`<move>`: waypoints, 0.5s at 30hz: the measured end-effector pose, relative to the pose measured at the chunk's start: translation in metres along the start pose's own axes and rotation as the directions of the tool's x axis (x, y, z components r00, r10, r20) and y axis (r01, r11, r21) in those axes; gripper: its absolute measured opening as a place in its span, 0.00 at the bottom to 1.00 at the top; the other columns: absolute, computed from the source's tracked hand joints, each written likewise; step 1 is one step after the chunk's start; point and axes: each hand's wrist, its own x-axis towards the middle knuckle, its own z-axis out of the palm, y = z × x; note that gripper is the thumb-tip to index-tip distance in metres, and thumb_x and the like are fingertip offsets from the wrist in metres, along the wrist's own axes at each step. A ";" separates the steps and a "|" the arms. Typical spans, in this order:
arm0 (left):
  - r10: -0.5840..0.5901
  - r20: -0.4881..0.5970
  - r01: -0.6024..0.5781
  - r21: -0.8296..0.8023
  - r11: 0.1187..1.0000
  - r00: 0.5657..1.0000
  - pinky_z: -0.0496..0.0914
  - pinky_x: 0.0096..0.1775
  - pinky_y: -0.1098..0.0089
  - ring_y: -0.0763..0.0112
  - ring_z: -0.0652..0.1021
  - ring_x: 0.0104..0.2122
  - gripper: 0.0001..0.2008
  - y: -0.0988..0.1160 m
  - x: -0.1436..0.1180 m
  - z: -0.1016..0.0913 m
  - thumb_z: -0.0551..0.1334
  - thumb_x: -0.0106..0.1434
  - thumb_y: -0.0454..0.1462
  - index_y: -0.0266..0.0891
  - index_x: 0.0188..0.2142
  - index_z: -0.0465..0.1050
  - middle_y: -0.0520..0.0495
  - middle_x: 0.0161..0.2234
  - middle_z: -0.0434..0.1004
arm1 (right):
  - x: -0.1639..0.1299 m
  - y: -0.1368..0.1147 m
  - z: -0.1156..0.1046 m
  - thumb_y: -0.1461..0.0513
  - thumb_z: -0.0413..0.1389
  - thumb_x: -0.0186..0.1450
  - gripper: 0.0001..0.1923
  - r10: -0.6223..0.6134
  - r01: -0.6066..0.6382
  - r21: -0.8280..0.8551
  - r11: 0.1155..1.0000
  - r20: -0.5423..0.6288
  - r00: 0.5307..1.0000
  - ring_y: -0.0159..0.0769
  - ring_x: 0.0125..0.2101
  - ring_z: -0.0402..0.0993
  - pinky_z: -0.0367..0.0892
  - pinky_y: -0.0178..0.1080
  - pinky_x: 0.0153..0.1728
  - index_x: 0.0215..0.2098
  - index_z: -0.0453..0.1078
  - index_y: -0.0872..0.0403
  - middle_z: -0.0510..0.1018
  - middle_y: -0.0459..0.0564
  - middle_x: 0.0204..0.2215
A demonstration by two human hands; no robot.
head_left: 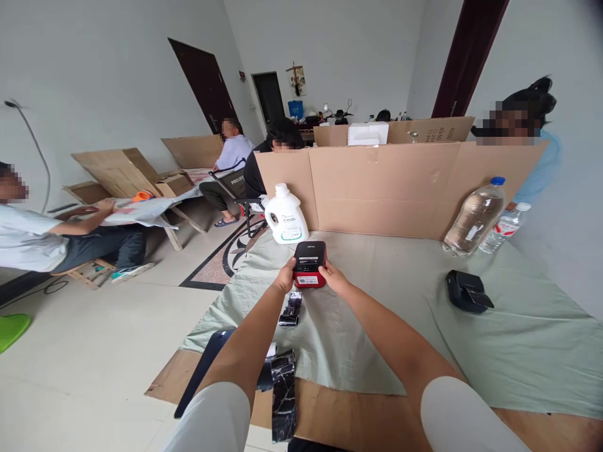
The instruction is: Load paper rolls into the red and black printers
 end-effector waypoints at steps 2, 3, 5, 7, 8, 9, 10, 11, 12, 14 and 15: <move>0.012 0.108 -0.001 -0.102 0.995 0.994 0.67 0.54 0.54 0.57 0.77 0.47 0.20 0.000 -0.007 0.009 0.60 0.61 0.41 0.36 0.52 0.69 0.42 0.44 0.80 | -0.008 -0.005 -0.007 0.43 0.49 0.64 0.31 0.019 -0.020 0.043 0.999 0.014 1.000 0.47 0.55 0.68 0.65 0.52 0.54 0.61 0.62 0.44 0.73 0.47 0.55; 0.022 0.134 -0.007 -0.117 0.993 0.991 0.66 0.55 0.54 0.57 0.77 0.48 0.22 -0.001 -0.012 0.015 0.61 0.60 0.40 0.37 0.53 0.68 0.43 0.45 0.79 | -0.015 -0.006 -0.014 0.43 0.47 0.65 0.30 0.033 -0.034 0.061 0.998 0.020 0.999 0.46 0.55 0.68 0.66 0.52 0.54 0.61 0.61 0.43 0.72 0.47 0.56; 0.041 0.173 -0.017 -0.135 0.991 0.984 0.64 0.57 0.53 0.57 0.76 0.50 0.24 -0.004 -0.028 0.030 0.63 0.60 0.40 0.38 0.56 0.66 0.44 0.47 0.79 | -0.035 -0.006 -0.036 0.43 0.45 0.65 0.30 0.059 -0.062 0.089 0.994 0.030 0.998 0.46 0.55 0.68 0.67 0.51 0.52 0.62 0.60 0.42 0.71 0.47 0.57; 0.056 0.218 -0.020 -0.164 0.986 0.974 0.62 0.59 0.53 0.57 0.73 0.53 0.27 -0.012 -0.049 0.050 0.63 0.60 0.40 0.40 0.58 0.64 0.45 0.50 0.77 | -0.066 -0.004 -0.063 0.43 0.46 0.65 0.30 0.067 -0.069 0.117 0.991 0.025 0.997 0.45 0.57 0.67 0.67 0.51 0.53 0.63 0.59 0.40 0.69 0.45 0.58; 0.058 0.237 -0.015 -0.181 0.983 0.970 0.60 0.60 0.54 0.57 0.72 0.55 0.28 -0.017 -0.062 0.062 0.63 0.60 0.40 0.41 0.59 0.63 0.45 0.52 0.76 | -0.083 -0.003 -0.077 0.43 0.47 0.65 0.30 0.062 -0.063 0.134 0.989 0.011 0.998 0.45 0.57 0.66 0.66 0.51 0.53 0.63 0.59 0.39 0.68 0.45 0.59; 0.054 0.251 -0.004 -0.194 0.981 0.967 0.59 0.61 0.54 0.58 0.71 0.57 0.29 -0.024 -0.076 0.074 0.63 0.61 0.41 0.43 0.61 0.61 0.46 0.54 0.74 | -0.103 -0.003 -0.091 0.42 0.47 0.65 0.30 0.061 -0.059 0.148 0.987 -0.011 0.998 0.45 0.58 0.65 0.66 0.51 0.54 0.63 0.59 0.38 0.67 0.44 0.60; 0.042 0.260 0.012 -0.203 0.979 0.965 0.58 0.62 0.55 0.58 0.69 0.58 0.30 -0.032 -0.091 0.086 0.63 0.61 0.41 0.44 0.62 0.60 0.47 0.56 0.72 | -0.123 -0.003 -0.104 0.42 0.48 0.64 0.30 0.066 -0.060 0.153 0.986 -0.036 0.997 0.45 0.58 0.65 0.66 0.51 0.54 0.62 0.59 0.38 0.66 0.44 0.61; 0.028 0.269 0.030 -0.207 0.978 0.963 0.57 0.63 0.56 0.59 0.67 0.60 0.31 -0.040 -0.107 0.097 0.63 0.61 0.41 0.45 0.63 0.58 0.47 0.58 0.69 | -0.143 -0.003 -0.116 0.42 0.48 0.64 0.30 0.078 -0.068 0.152 0.986 -0.064 0.995 0.45 0.58 0.64 0.66 0.51 0.54 0.62 0.59 0.38 0.65 0.44 0.62; 0.008 0.279 0.052 -0.206 0.977 0.960 0.56 0.63 0.56 0.60 0.65 0.61 0.32 -0.049 -0.122 0.107 0.63 0.61 0.42 0.46 0.63 0.57 0.48 0.60 0.67 | -0.162 -0.002 -0.126 0.41 0.48 0.64 0.31 0.090 -0.078 0.145 0.986 -0.081 0.993 0.45 0.59 0.64 0.66 0.51 0.54 0.62 0.60 0.39 0.64 0.44 0.62; -0.044 0.312 0.107 -0.187 0.977 0.949 0.54 0.64 0.57 0.60 0.63 0.63 0.33 -0.066 -0.150 0.122 0.63 0.61 0.43 0.47 0.64 0.55 0.48 0.61 0.65 | -0.197 0.002 -0.141 0.40 0.47 0.64 0.32 0.124 -0.109 0.124 0.986 -0.122 0.985 0.46 0.59 0.64 0.67 0.51 0.53 0.62 0.61 0.41 0.65 0.46 0.62; -0.073 0.331 0.135 -0.168 0.976 0.941 0.54 0.64 0.57 0.60 0.63 0.63 0.34 -0.074 -0.162 0.127 0.63 0.61 0.43 0.48 0.65 0.54 0.48 0.62 0.64 | -0.212 0.006 -0.145 0.39 0.47 0.63 0.33 0.137 -0.122 0.115 0.986 -0.137 0.981 0.46 0.59 0.64 0.67 0.51 0.53 0.61 0.61 0.41 0.65 0.47 0.61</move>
